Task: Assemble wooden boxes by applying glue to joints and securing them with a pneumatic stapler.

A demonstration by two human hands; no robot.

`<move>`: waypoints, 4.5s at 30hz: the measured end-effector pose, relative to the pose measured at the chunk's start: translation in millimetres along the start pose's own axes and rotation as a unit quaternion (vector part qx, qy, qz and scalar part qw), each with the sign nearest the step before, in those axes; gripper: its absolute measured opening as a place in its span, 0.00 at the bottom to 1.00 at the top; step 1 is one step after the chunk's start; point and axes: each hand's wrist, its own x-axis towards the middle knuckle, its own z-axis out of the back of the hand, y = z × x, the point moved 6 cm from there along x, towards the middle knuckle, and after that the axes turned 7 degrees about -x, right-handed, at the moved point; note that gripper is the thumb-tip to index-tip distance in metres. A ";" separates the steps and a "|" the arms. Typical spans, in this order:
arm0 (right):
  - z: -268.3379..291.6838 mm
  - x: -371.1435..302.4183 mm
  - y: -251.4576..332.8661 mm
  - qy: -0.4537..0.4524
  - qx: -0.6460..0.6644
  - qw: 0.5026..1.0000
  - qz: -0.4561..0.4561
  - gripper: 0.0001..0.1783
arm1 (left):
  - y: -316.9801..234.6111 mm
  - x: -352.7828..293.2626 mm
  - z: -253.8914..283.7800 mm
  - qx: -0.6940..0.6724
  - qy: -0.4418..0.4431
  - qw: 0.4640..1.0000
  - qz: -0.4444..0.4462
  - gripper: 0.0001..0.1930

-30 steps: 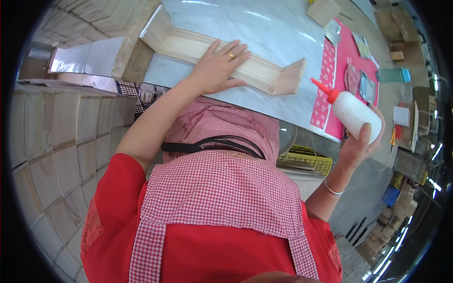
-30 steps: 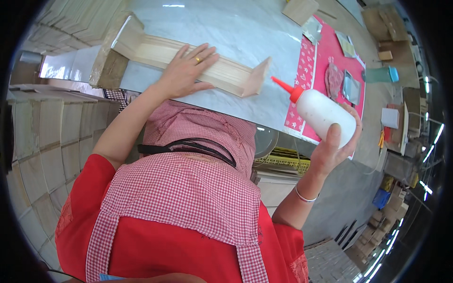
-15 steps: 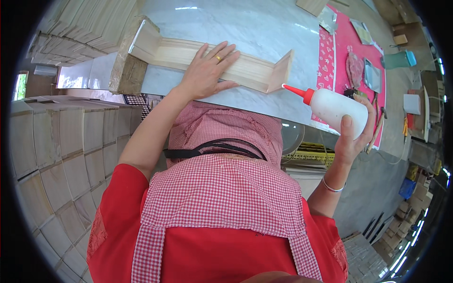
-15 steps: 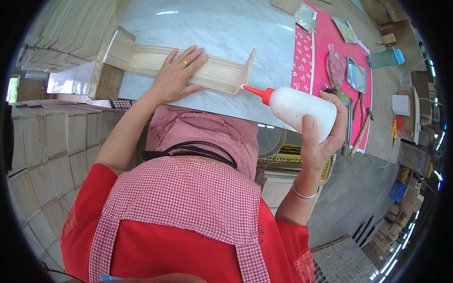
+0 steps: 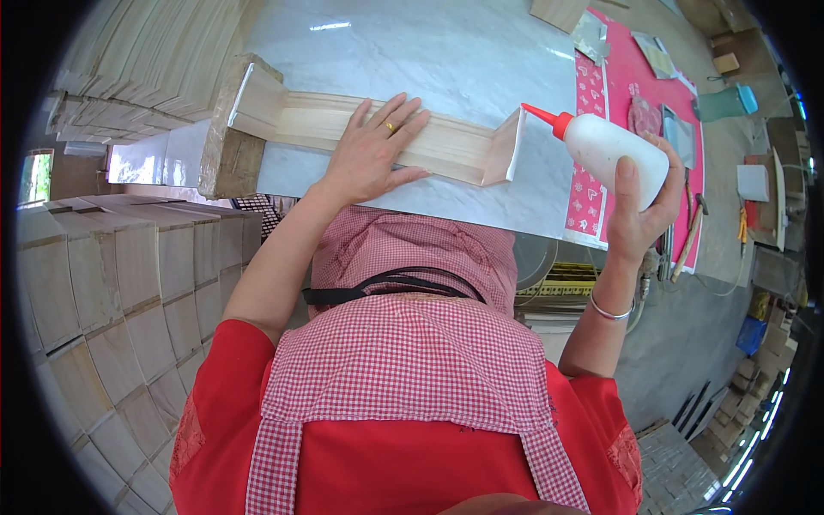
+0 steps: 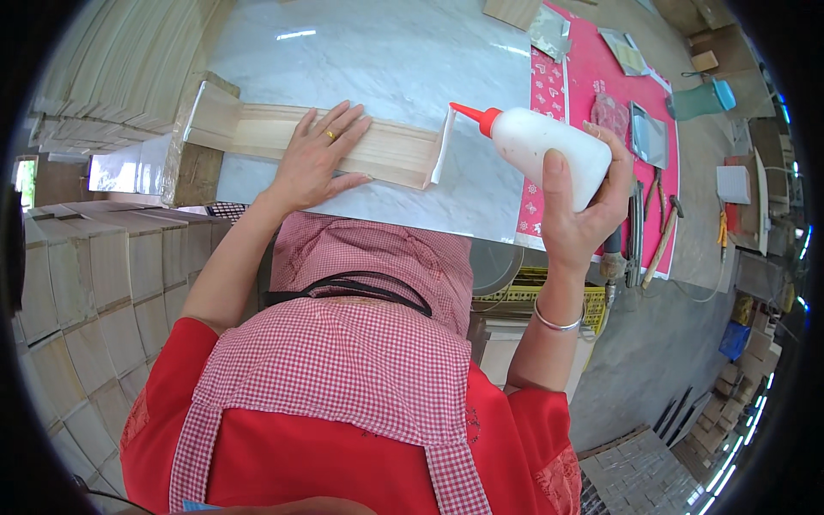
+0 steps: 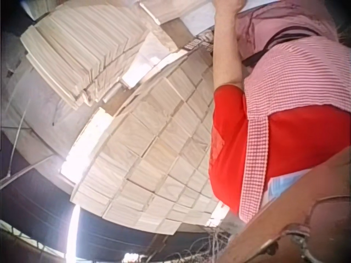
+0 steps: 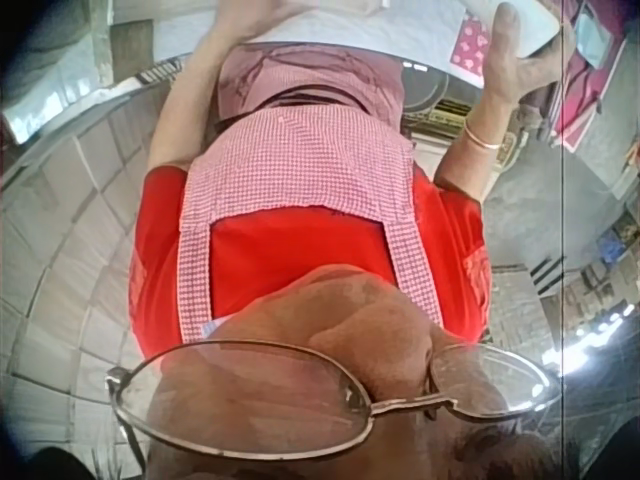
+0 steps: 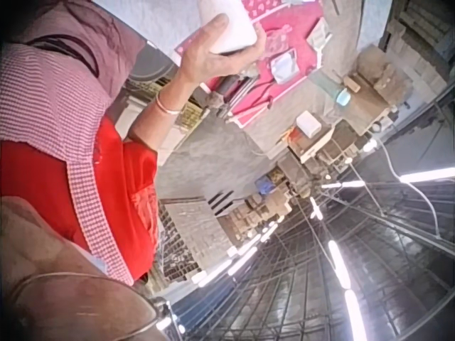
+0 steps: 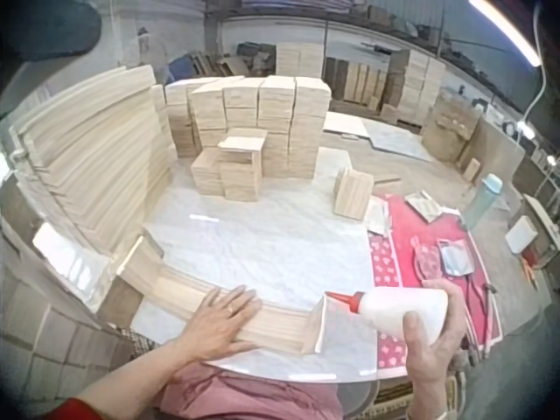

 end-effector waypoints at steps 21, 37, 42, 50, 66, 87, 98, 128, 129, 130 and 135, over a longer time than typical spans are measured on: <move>-46.9 46.3 -165.7 -0.143 -0.153 0.973 -0.100 0.24 | -23.0 5.4 -4.4 -0.088 0.012 0.995 0.044 0.46; -8.2 36.8 -158.7 -0.061 -0.136 0.987 -0.065 0.21 | 225.6 -48.5 503.3 0.234 -0.275 0.777 0.516 0.41; 15.5 14.6 -136.9 -0.066 -0.195 0.976 -0.075 0.21 | 269.7 -71.6 495.8 0.065 -0.212 0.809 0.545 0.48; 15.9 5.4 -126.0 -0.040 -0.177 0.976 -0.118 0.20 | 218.9 -63.7 528.1 0.247 -0.324 0.758 0.510 0.30; -13.7 42.0 8.0 0.050 0.118 0.991 -0.029 0.20 | 23.5 0.4 357.4 0.320 -0.447 0.827 -0.114 0.10; -62.6 -17.3 70.3 0.014 0.346 0.922 -0.171 0.20 | -132.1 63.0 170.0 0.016 -0.197 0.962 -0.187 0.41; -26.9 -38.6 -8.3 0.090 0.246 0.951 -0.163 0.28 | -111.4 66.1 146.6 -0.081 -0.081 0.985 -0.126 0.44; -108.9 -60.7 -34.6 0.329 0.161 0.930 -0.046 0.53 | -101.3 76.4 89.9 -0.122 0.028 0.990 -0.062 0.46; -108.6 -60.7 -35.2 0.329 0.153 0.931 -0.048 0.52 | -100.9 76.7 89.1 -0.123 0.029 0.990 -0.060 0.46; -107.9 -60.6 -34.0 0.327 0.158 0.931 -0.039 0.52 | -100.3 76.9 88.4 -0.123 0.030 0.990 -0.057 0.46; -107.5 -60.5 -33.3 0.328 0.153 0.931 -0.040 0.52 | -98.7 77.6 86.3 -0.123 0.034 0.990 -0.054 0.46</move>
